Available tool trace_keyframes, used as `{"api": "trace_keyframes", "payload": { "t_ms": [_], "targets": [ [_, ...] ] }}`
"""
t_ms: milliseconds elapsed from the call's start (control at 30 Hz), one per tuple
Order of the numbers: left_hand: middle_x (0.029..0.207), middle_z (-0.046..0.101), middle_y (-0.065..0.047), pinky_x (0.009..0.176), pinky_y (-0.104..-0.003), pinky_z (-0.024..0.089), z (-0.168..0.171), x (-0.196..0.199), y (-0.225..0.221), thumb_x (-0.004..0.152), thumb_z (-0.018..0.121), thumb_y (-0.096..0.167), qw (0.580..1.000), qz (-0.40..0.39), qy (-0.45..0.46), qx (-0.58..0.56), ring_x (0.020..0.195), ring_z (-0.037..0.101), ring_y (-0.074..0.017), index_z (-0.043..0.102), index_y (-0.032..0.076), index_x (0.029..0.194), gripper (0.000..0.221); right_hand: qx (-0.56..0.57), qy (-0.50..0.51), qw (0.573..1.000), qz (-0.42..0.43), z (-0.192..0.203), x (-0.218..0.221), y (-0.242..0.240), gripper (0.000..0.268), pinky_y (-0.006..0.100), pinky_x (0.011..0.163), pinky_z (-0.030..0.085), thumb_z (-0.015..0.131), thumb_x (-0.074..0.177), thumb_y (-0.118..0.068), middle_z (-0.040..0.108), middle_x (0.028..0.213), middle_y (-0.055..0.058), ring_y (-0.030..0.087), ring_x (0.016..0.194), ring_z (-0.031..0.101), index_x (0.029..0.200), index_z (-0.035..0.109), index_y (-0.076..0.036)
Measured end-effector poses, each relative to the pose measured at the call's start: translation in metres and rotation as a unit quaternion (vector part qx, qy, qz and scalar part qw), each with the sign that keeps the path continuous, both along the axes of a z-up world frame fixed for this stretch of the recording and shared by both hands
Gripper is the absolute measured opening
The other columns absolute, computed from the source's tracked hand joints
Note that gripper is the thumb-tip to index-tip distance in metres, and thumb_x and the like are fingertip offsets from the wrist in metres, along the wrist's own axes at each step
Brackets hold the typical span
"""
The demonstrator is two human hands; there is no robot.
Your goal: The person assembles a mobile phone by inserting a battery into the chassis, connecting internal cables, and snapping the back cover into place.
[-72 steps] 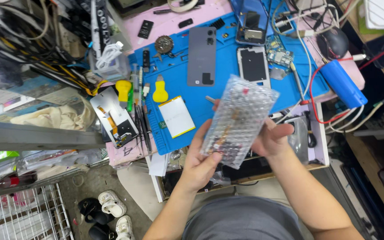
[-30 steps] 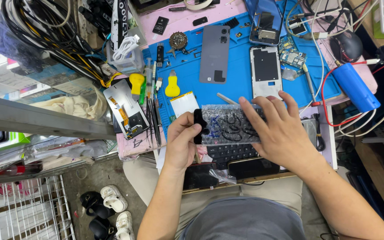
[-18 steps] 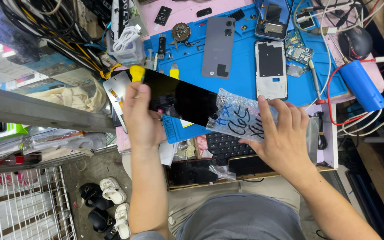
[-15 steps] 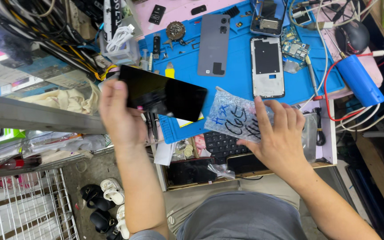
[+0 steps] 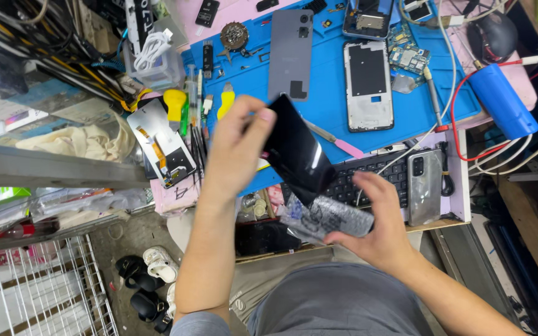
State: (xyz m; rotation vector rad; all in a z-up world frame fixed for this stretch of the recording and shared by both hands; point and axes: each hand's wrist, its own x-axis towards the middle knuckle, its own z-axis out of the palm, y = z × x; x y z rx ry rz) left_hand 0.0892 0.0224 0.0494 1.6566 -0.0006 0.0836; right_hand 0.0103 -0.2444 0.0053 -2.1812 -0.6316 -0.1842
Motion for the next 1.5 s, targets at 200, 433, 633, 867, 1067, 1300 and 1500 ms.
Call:
{"api": "trace_keyframes", "payload": {
  "t_ms": [200, 433, 633, 867, 1067, 1300, 1500],
  "targets": [
    [0.082, 0.069, -0.004, 0.064, -0.028, 0.053, 0.024, 0.008, -0.088, 0.104, 0.062, 0.028, 0.988, -0.045, -0.057, 0.137, 0.073, 0.071, -0.0147, 0.063, 0.006, 0.109, 0.023, 0.070, 0.100, 0.988, -0.096, 0.011, 0.017, -0.007, 0.119, 0.040, 0.109, 0.047, 0.095, 0.062, -0.028, 0.053, 0.146, 0.023, 0.033, 0.133, 0.057, 0.156, 0.030, 0.006],
    [0.092, 0.072, -0.017, 0.066, -0.046, 0.060, 0.025, 0.043, -0.109, 0.102, 0.050, 0.042, 0.992, -0.083, 0.030, 0.086, 0.082, 0.075, -0.0369, 0.061, 0.007, 0.113, 0.039, 0.404, 0.252, 0.878, -0.047, -0.009, 0.039, -0.056, 0.093, 0.045, 0.115, 0.046, 0.085, 0.081, -0.016, 0.057, 0.141, 0.023, 0.033, 0.129, 0.061, 0.156, 0.036, 0.008],
    [0.106, 0.067, -0.025, 0.075, -0.051, 0.058, -0.027, 0.102, -0.144, 0.096, 0.062, 0.057, 0.885, 0.041, 0.048, 0.460, 0.089, 0.070, -0.0434, 0.051, -0.002, 0.129, 0.068, 0.607, 0.335, 0.706, 0.142, -0.020, 0.064, -0.098, 0.102, 0.054, 0.112, 0.049, 0.085, 0.082, -0.038, 0.060, 0.133, 0.030, 0.039, 0.118, 0.064, 0.154, 0.036, 0.015],
    [0.117, 0.057, -0.029, 0.077, -0.044, 0.060, -0.028, 0.116, -0.174, 0.073, 0.079, 0.056, 0.868, 0.026, 0.088, 0.487, 0.093, 0.070, -0.0396, 0.023, -0.010, 0.150, 0.117, 0.677, 0.332, 0.614, 0.233, -0.040, 0.067, -0.102, 0.102, 0.053, 0.100, 0.055, 0.083, 0.084, -0.039, 0.062, 0.125, 0.033, 0.038, 0.109, 0.067, 0.153, 0.037, 0.020],
    [0.119, 0.057, -0.032, 0.083, -0.047, 0.057, -0.017, 0.112, -0.162, 0.068, 0.085, 0.052, 0.880, 0.013, 0.126, 0.457, 0.097, 0.069, -0.0402, 0.021, -0.014, 0.148, 0.122, 0.681, 0.335, 0.607, 0.235, -0.040, 0.070, -0.100, 0.102, 0.055, 0.096, 0.055, 0.084, 0.082, -0.040, 0.060, 0.130, 0.034, 0.040, 0.108, 0.066, 0.154, 0.038, 0.016],
    [0.098, 0.072, -0.020, 0.083, -0.047, 0.057, -0.045, 0.118, -0.133, 0.079, 0.085, 0.039, 0.923, 0.019, 0.057, 0.381, 0.095, 0.073, -0.0371, 0.054, -0.005, 0.118, 0.066, 0.674, 0.333, 0.624, 0.213, -0.038, 0.071, -0.094, 0.101, 0.056, 0.097, 0.055, 0.085, 0.081, -0.041, 0.058, 0.134, 0.032, 0.038, 0.106, 0.065, 0.154, 0.038, 0.011],
    [0.085, 0.071, -0.013, 0.053, -0.031, 0.060, -0.065, 0.118, -0.108, 0.092, 0.071, 0.020, 0.986, -0.071, 0.149, -0.002, 0.070, 0.072, -0.0209, 0.055, -0.002, 0.125, 0.043, 0.664, 0.326, 0.643, 0.201, -0.039, 0.076, -0.101, 0.097, 0.049, 0.103, 0.052, 0.083, 0.086, -0.042, 0.063, 0.126, 0.030, 0.035, 0.111, 0.065, 0.151, 0.039, 0.015]
  ]
}}
